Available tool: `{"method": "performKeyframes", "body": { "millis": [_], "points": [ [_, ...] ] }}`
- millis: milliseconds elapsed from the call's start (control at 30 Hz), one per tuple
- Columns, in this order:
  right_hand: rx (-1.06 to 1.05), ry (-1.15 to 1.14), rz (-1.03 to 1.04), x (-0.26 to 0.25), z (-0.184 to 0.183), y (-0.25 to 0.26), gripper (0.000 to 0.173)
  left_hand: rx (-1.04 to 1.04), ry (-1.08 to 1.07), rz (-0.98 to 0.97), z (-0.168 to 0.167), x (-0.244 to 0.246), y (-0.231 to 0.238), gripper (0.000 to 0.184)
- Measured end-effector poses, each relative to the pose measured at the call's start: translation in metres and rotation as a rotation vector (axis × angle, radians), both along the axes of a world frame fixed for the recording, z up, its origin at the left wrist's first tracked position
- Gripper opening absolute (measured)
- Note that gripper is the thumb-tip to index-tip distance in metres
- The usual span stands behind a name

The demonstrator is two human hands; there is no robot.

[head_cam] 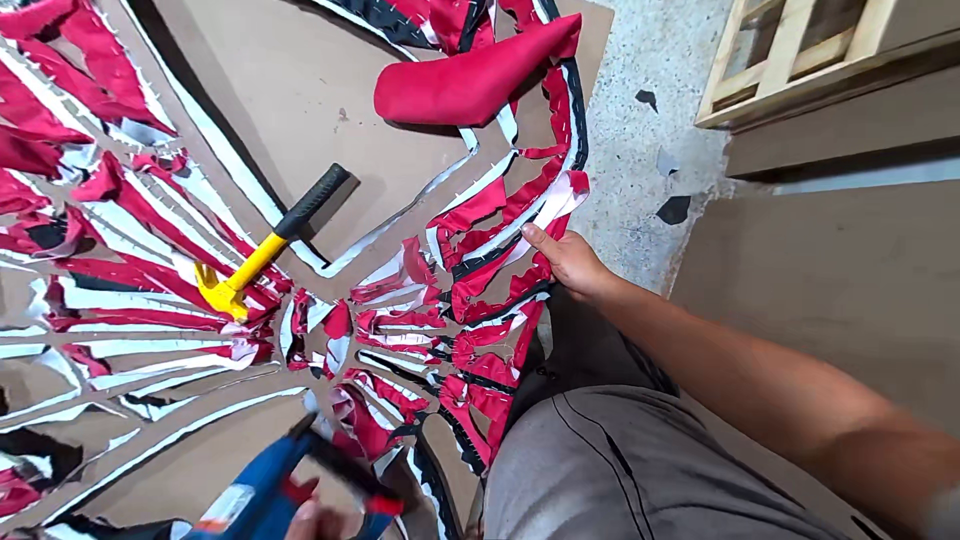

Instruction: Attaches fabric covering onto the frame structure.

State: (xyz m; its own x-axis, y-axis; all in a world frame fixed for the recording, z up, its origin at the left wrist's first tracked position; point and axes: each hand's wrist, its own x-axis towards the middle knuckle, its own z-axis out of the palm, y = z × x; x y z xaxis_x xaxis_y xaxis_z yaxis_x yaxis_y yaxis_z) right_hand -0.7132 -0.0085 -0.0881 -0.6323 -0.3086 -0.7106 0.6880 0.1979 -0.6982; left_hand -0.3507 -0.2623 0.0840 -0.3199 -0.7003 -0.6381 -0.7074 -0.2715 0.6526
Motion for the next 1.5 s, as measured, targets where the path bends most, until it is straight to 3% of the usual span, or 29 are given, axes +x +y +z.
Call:
{"method": "performKeyframes", "body": {
  "millis": [67, 200, 300, 800, 967, 1100, 1200, 1333, 1400, 1500],
  "points": [
    [-0.009, -0.002, -0.002, 0.001, -0.002, -0.001, 0.045, -0.056, -0.02, -0.239, 0.012, -0.07, 0.027, 0.024],
    [-0.015, -0.008, -0.006, -0.001, -0.002, 0.0, 0.044, -0.207, -0.156, -0.375, -0.034, -0.152, 0.072, 0.033],
    [-0.061, -0.005, -0.02, -0.001, -0.003, 0.0, 0.04, -0.25, -0.232, -0.434, -0.051, -0.159, 0.081, 0.03],
    [-0.097, -0.045, -0.005, 0.001, -0.002, 0.003, 0.04, -0.384, -0.381, -0.529, -0.048, -0.174, 0.094, 0.028],
    [-0.071, -0.012, 0.014, 0.001, -0.005, 0.004, 0.04, -0.339, -0.412, -0.569, -0.044, -0.188, 0.081, 0.026],
    [-0.124, -0.032, 0.102, -0.01, 0.0, 0.01, 0.039, -0.286, -0.284, -0.524, -0.026, -0.178, 0.051, 0.035],
    [-0.144, -0.208, 0.231, -0.029, 0.02, 0.025, 0.049, -0.431, -0.27, -0.785, 0.0, -0.178, 0.017, 0.041],
    [-0.057, -0.1, 0.024, -0.061, 0.035, 0.03, 0.075, -0.703, -0.159, -1.17, -0.011, -0.206, -0.005, 0.043],
    [0.004, -0.051, 0.011, -0.079, 0.036, 0.03, 0.067, -0.699, -0.058, -1.289, -0.03, -0.223, -0.005, 0.041],
    [0.016, -0.045, 0.061, -0.081, 0.029, 0.027, 0.035, -0.623, -0.06, -1.369, -0.049, -0.237, -0.002, 0.037]
  ]
}}
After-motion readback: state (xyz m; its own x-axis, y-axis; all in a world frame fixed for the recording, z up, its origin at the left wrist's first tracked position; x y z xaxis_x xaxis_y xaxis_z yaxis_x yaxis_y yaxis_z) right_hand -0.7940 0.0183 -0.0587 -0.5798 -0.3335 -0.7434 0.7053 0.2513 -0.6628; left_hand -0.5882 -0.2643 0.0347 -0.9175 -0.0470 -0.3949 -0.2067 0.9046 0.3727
